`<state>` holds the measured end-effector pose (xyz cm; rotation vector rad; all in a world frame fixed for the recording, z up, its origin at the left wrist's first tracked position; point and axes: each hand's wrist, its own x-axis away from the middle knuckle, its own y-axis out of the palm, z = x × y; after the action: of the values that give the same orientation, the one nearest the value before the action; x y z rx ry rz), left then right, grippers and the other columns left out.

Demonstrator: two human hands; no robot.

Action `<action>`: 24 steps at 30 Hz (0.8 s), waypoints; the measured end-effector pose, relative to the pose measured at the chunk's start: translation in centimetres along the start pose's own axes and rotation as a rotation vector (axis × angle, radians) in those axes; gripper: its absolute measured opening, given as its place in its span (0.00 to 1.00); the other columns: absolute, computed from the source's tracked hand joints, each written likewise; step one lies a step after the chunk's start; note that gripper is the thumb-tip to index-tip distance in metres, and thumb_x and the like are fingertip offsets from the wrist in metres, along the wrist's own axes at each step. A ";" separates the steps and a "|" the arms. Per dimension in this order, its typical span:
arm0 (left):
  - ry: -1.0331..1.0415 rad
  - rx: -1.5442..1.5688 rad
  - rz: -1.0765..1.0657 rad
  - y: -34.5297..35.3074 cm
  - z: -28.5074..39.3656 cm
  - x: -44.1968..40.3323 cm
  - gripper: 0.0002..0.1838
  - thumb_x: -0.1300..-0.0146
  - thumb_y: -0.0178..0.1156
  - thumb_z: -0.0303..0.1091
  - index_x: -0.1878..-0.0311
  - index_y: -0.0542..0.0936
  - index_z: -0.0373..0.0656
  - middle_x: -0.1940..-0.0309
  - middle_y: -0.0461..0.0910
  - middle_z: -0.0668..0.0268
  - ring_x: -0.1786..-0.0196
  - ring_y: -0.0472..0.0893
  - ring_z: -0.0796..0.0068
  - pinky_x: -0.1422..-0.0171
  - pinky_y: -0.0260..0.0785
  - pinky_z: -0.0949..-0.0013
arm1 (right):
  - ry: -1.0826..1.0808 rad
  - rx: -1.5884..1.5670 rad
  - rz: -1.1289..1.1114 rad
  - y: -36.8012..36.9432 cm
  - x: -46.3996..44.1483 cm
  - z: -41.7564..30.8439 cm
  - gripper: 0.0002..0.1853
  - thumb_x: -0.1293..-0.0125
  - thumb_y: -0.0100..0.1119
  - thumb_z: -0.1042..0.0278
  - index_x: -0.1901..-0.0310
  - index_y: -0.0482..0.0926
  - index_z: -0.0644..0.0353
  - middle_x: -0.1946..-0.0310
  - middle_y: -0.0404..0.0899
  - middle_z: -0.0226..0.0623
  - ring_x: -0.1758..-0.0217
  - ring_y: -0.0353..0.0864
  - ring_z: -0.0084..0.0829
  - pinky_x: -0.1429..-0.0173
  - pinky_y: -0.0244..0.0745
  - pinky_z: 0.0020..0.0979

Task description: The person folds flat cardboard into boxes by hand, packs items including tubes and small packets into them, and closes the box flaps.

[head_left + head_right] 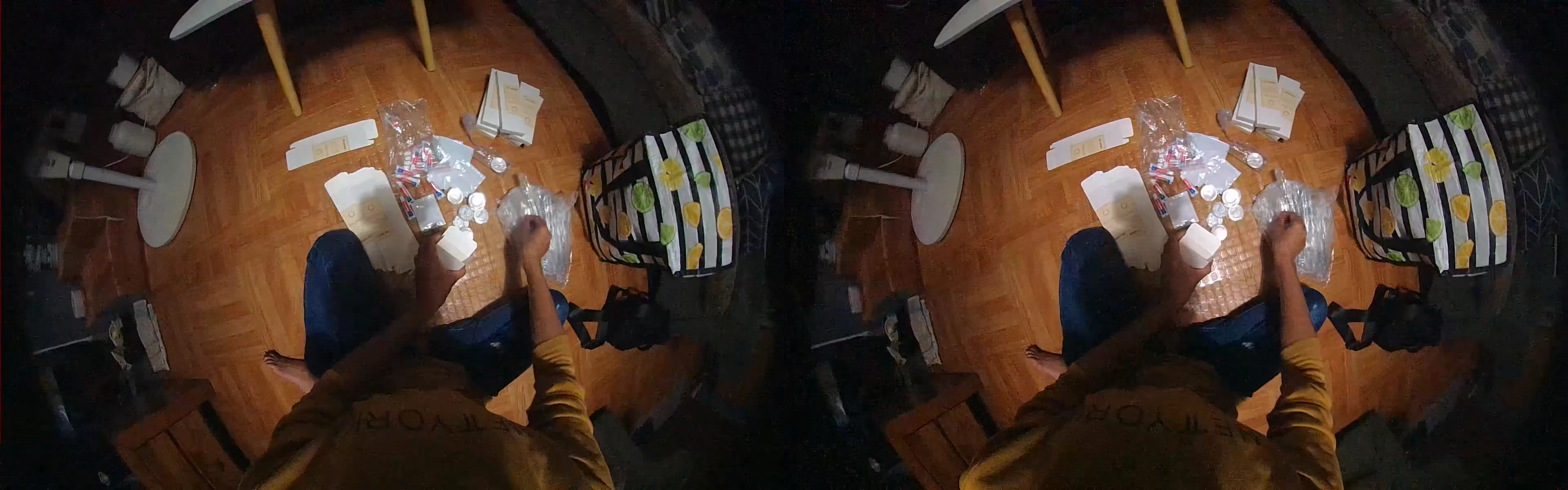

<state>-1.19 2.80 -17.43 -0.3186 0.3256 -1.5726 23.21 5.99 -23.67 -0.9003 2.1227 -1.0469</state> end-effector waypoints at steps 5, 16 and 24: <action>0.020 -0.048 0.004 -0.1 0.0 0.1 0.41 0.68 0.72 0.31 0.46 0.64 0.42 0.54 0.71 0.52 0.52 0.72 0.50 0.48 0.65 0.54 | -0.131 -0.593 0.014 -8.5 -0.9 -9.5 0.09 0.37 0.55 0.67 0.60 0.73 0.63 0.69 0.77 0.34 0.71 0.75 0.28 0.65 0.72 0.31; -0.012 0.144 0.037 -0.2 2.1 0.3 0.39 0.66 0.72 0.31 0.47 0.64 0.40 0.54 0.70 0.50 0.51 0.72 0.50 0.47 0.65 0.55 | -0.147 -0.890 -0.183 -9.4 6.7 -16.9 0.11 0.39 0.56 0.75 0.56 0.68 0.64 0.72 0.75 0.34 0.71 0.74 0.23 0.65 0.71 0.24; -0.062 0.105 -0.011 -1.3 0.8 1.2 0.38 0.63 0.72 0.30 0.46 0.64 0.38 0.55 0.73 0.52 0.51 0.74 0.57 0.46 0.66 0.61 | -0.462 -0.443 -0.507 -9.0 5.9 -17.5 0.18 0.52 0.64 0.77 0.55 0.79 0.59 0.72 0.76 0.35 0.65 0.77 0.34 0.59 0.71 0.32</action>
<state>-2.12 1.64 -16.19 -0.2873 0.1932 -1.5810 9.40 4.70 -8.53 -1.7703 1.7865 -0.5013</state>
